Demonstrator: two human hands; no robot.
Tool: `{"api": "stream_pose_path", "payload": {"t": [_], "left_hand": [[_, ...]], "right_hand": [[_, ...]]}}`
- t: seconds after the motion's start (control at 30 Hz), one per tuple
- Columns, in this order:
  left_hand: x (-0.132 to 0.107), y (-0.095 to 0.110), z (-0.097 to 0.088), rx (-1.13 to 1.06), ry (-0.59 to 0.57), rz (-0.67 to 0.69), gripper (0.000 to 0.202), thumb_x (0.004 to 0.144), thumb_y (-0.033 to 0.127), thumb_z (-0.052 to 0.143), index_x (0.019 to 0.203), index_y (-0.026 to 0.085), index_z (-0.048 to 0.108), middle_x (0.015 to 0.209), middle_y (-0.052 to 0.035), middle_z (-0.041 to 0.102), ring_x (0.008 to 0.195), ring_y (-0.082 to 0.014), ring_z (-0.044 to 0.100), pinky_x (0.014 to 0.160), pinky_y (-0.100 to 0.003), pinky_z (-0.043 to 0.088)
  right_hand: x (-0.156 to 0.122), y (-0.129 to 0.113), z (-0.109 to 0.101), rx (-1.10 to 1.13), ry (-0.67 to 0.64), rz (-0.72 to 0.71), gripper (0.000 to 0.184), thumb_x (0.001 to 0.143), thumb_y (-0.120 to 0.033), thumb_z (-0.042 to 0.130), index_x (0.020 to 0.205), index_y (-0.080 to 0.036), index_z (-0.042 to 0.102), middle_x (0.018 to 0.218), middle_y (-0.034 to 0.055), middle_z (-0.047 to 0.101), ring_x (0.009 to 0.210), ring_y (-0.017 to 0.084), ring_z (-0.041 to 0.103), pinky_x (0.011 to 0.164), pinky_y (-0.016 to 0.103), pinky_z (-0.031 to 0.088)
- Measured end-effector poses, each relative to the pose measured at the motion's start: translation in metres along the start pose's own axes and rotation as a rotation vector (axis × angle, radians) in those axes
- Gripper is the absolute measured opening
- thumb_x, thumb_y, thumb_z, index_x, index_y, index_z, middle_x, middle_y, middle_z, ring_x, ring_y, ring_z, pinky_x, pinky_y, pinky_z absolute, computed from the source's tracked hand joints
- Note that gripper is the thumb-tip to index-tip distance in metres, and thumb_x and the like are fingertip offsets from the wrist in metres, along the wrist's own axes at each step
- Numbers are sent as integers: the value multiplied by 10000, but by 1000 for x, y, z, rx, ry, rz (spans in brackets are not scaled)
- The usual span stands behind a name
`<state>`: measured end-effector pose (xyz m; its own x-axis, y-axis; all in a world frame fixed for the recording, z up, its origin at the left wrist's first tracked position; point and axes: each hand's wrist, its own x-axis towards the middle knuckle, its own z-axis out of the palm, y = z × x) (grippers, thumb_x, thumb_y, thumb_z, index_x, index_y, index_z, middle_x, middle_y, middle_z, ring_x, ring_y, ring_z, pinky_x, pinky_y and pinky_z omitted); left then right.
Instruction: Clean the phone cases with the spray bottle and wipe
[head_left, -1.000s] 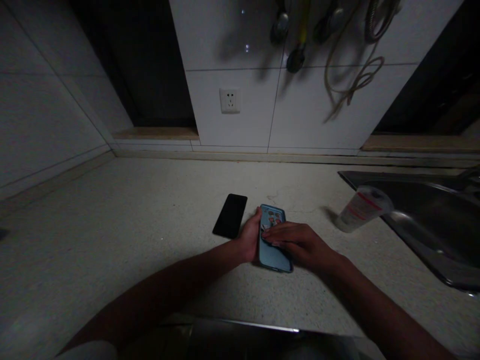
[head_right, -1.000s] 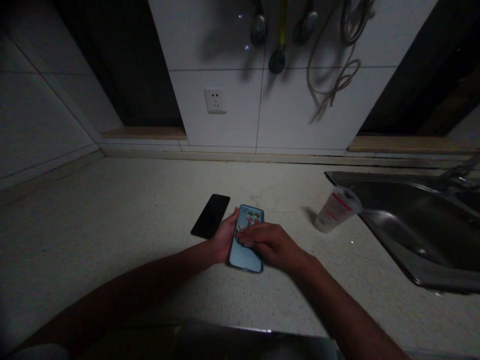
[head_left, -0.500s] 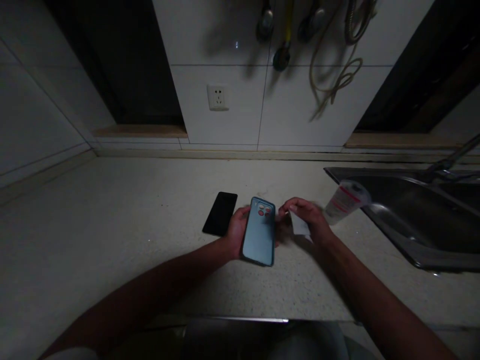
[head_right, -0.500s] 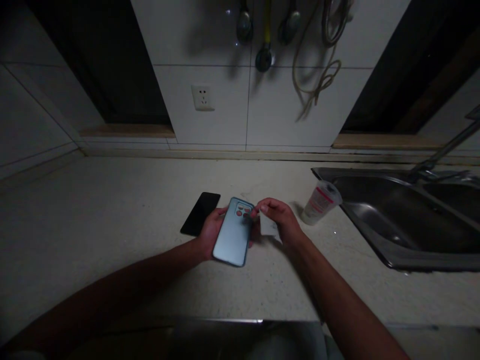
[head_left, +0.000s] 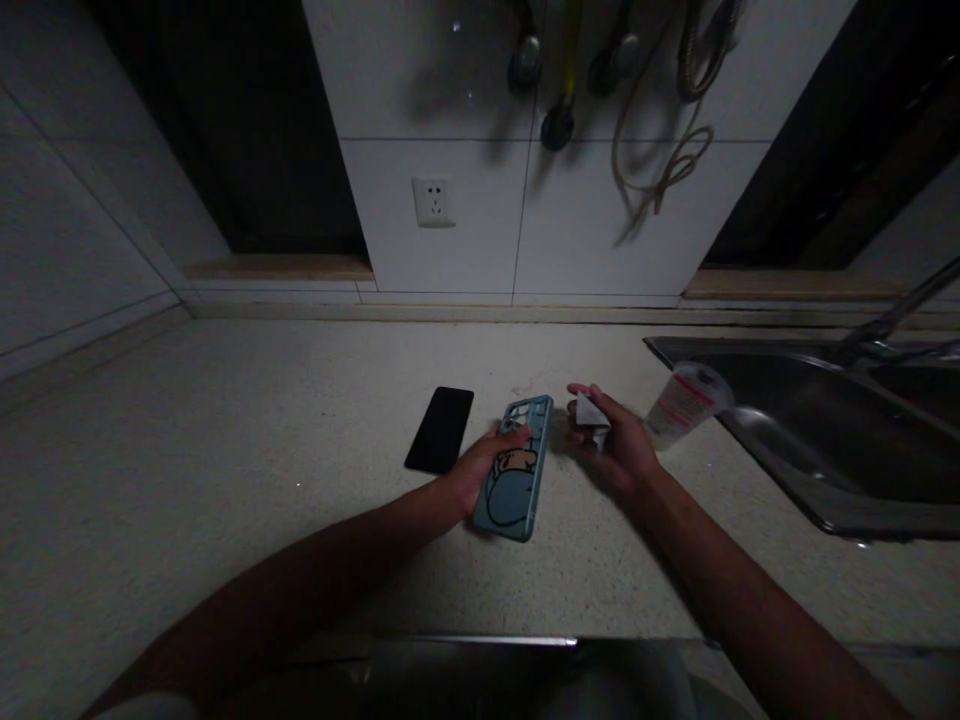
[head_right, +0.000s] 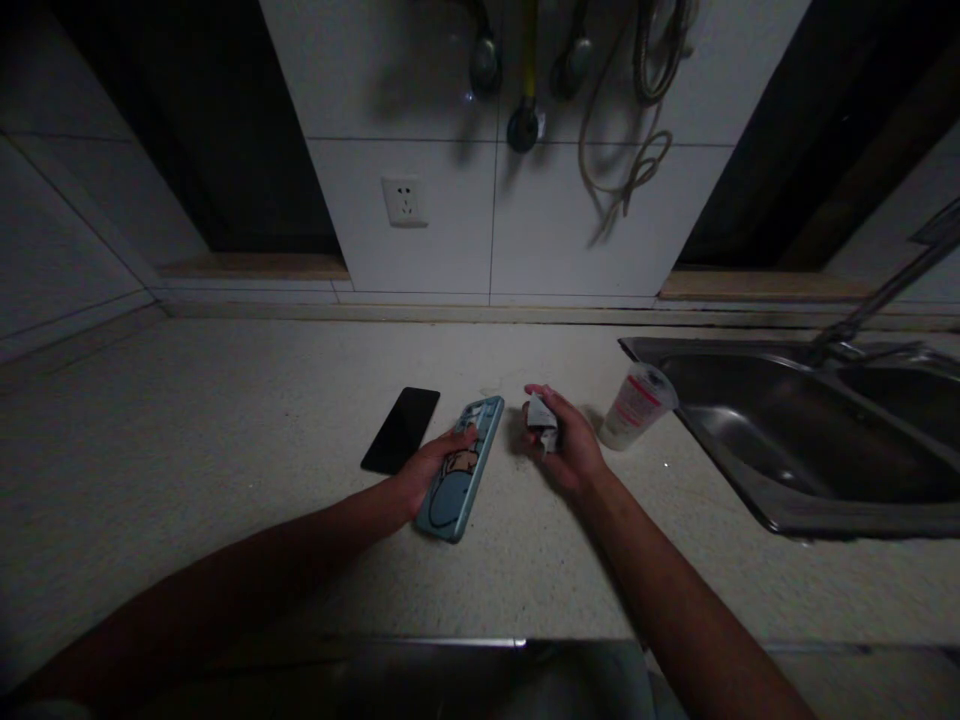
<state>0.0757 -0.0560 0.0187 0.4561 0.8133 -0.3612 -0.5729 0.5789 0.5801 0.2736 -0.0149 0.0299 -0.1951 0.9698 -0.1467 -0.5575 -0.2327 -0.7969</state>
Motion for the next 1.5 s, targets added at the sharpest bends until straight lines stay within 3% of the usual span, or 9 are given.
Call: {"api": "stream_pose_path", "payload": {"t": [0.17, 0.33, 0.5, 0.7, 0.83, 1.07, 1.2, 1.37, 1.5], "left_hand": [[3, 0, -4, -16, -40, -123, 221, 761, 119, 642, 977, 83, 667, 811, -117, 752, 707, -237, 729, 720, -364, 567], [7, -3, -8, -119, -146, -98, 367, 808, 156, 600, 1160, 64, 644, 1089, -176, 746, 1004, -282, 724, 981, -453, 495], [4, -2, 2, -158, -125, -68, 419, 956, 410, 463, 1101, 74, 667, 984, -183, 751, 945, -293, 728, 930, -458, 518], [3, 0, 11, -249, -5, -14, 497, 1008, 474, 360, 1087, 102, 680, 910, -141, 743, 894, -274, 723, 909, -442, 530], [7, -1, 8, -276, 10, -18, 459, 1004, 442, 404, 1139, 99, 678, 917, -132, 745, 878, -264, 724, 911, -424, 529], [9, -2, 0, -259, -70, -102, 620, 1003, 526, 335, 1227, 35, 639, 1019, -200, 738, 944, -284, 723, 926, -418, 514], [10, -4, -6, -210, -69, -79, 649, 987, 555, 364, 1195, 7, 643, 1027, -235, 731, 918, -294, 725, 913, -419, 514], [13, -5, -12, -214, -101, -95, 640, 968, 593, 364, 1228, 74, 633, 1051, -213, 732, 875, -309, 729, 839, -463, 532], [14, -4, -15, -179, -154, -105, 632, 969, 593, 354, 1244, 95, 629, 1042, -203, 734, 888, -325, 732, 806, -441, 532]], "right_hand": [[5, 0, -5, 27, 122, -149, 347, 681, -269, 845, 985, -217, 686, 836, -4, 723, 658, 134, 669, 542, 222, 573], [7, 4, -2, -71, 131, -257, 403, 668, -223, 836, 1025, -258, 651, 1032, 1, 734, 862, 169, 705, 739, 308, 622], [1, 19, 0, -437, 60, -464, 517, 795, -268, 745, 1280, -339, 581, 1349, 11, 655, 1183, 199, 640, 1037, 426, 521], [-13, 34, 2, -1198, -603, -724, 458, 966, -184, 466, 1392, -310, 578, 1436, 54, 596, 1381, 224, 503, 1181, 529, 356], [-15, 37, 3, -1346, -627, -840, 530, 979, -145, 425, 1482, -306, 469, 1520, 56, 494, 1431, 198, 427, 1190, 516, 350], [-33, 44, 19, -1456, -753, -923, 565, 940, -81, 396, 1484, -215, 468, 1482, 102, 533, 1440, 199, 408, 1205, 497, 329], [-53, 48, 24, -1515, -760, -913, 585, 917, -92, 420, 1498, -160, 442, 1489, 142, 516, 1430, 218, 424, 1194, 490, 346], [-86, 56, 22, -1591, -827, -911, 678, 834, -47, 427, 1504, -154, 436, 1503, 116, 502, 1443, 219, 404, 1193, 474, 352], [-111, 58, 21, -1631, -832, -881, 626, 851, -57, 434, 1467, -154, 490, 1496, 95, 514, 1426, 214, 434, 1204, 452, 335]]}}
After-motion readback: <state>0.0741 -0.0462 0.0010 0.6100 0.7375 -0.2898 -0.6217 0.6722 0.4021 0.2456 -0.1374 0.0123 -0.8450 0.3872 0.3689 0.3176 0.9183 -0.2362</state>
